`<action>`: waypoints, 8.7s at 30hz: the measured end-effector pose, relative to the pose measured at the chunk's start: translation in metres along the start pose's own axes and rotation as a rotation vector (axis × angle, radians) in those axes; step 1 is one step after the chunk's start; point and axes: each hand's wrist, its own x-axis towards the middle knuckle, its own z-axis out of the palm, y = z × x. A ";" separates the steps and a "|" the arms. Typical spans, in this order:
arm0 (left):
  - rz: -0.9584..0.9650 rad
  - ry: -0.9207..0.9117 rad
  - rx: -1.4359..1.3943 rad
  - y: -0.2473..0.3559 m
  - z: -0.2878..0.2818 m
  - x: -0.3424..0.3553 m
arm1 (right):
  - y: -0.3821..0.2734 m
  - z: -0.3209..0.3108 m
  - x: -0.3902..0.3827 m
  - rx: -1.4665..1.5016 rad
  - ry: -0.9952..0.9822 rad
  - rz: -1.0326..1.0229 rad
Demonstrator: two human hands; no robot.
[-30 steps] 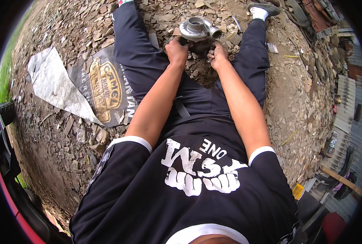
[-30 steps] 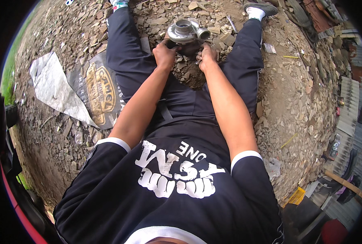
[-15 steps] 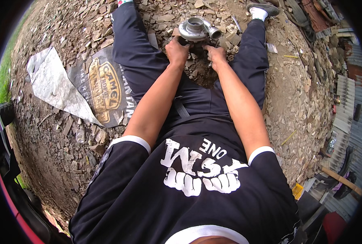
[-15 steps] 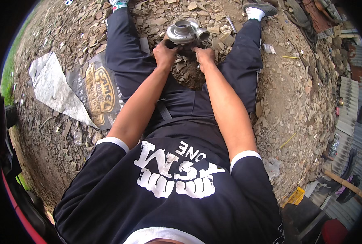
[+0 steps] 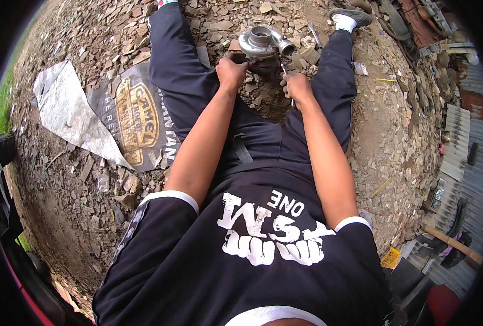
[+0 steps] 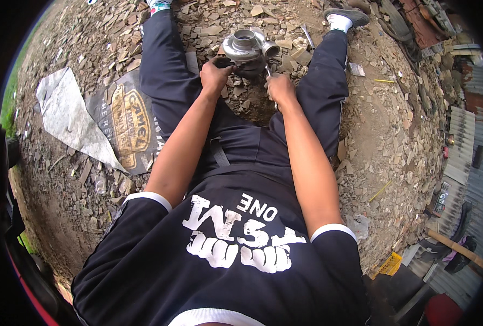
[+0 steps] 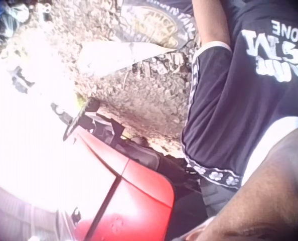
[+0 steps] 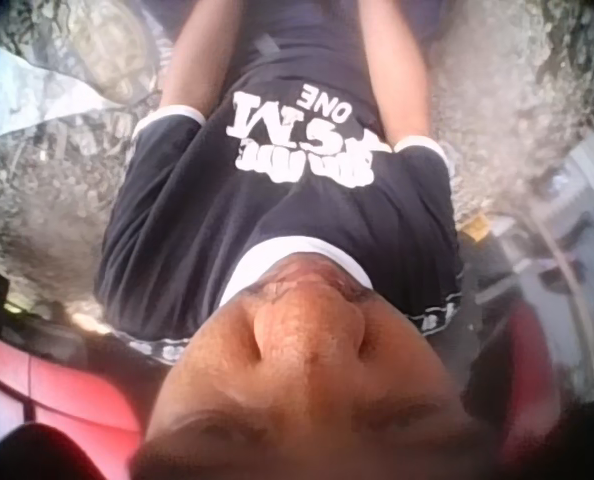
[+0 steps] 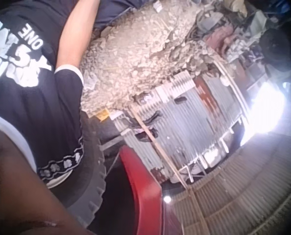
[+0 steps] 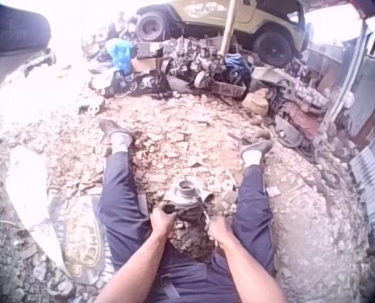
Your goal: The person sits on the ground and uses a wrench to tighten bolts on a turbocharger. They repeatedly adjust the wrench and reposition the turbocharger to access different bolts.
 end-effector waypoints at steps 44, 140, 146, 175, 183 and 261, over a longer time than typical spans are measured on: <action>-0.331 -0.156 -0.683 -0.043 0.034 0.039 | -0.040 0.076 -0.003 0.231 -0.071 -0.017; -0.283 -0.099 0.020 -0.017 0.016 0.034 | -0.019 0.094 0.026 -0.227 0.235 -0.172; -0.331 -0.128 0.024 -0.025 0.022 0.039 | -0.021 0.084 0.038 -0.123 0.087 -0.113; -0.234 0.162 -0.394 0.000 -0.013 0.054 | -0.020 0.117 0.018 -0.234 0.153 -0.071; -0.039 -0.030 -0.304 -0.021 0.000 0.055 | -0.015 0.108 0.026 0.043 0.091 0.063; -0.053 0.005 -0.146 0.004 -0.027 0.020 | -0.098 -0.003 -0.070 -0.931 0.082 -0.432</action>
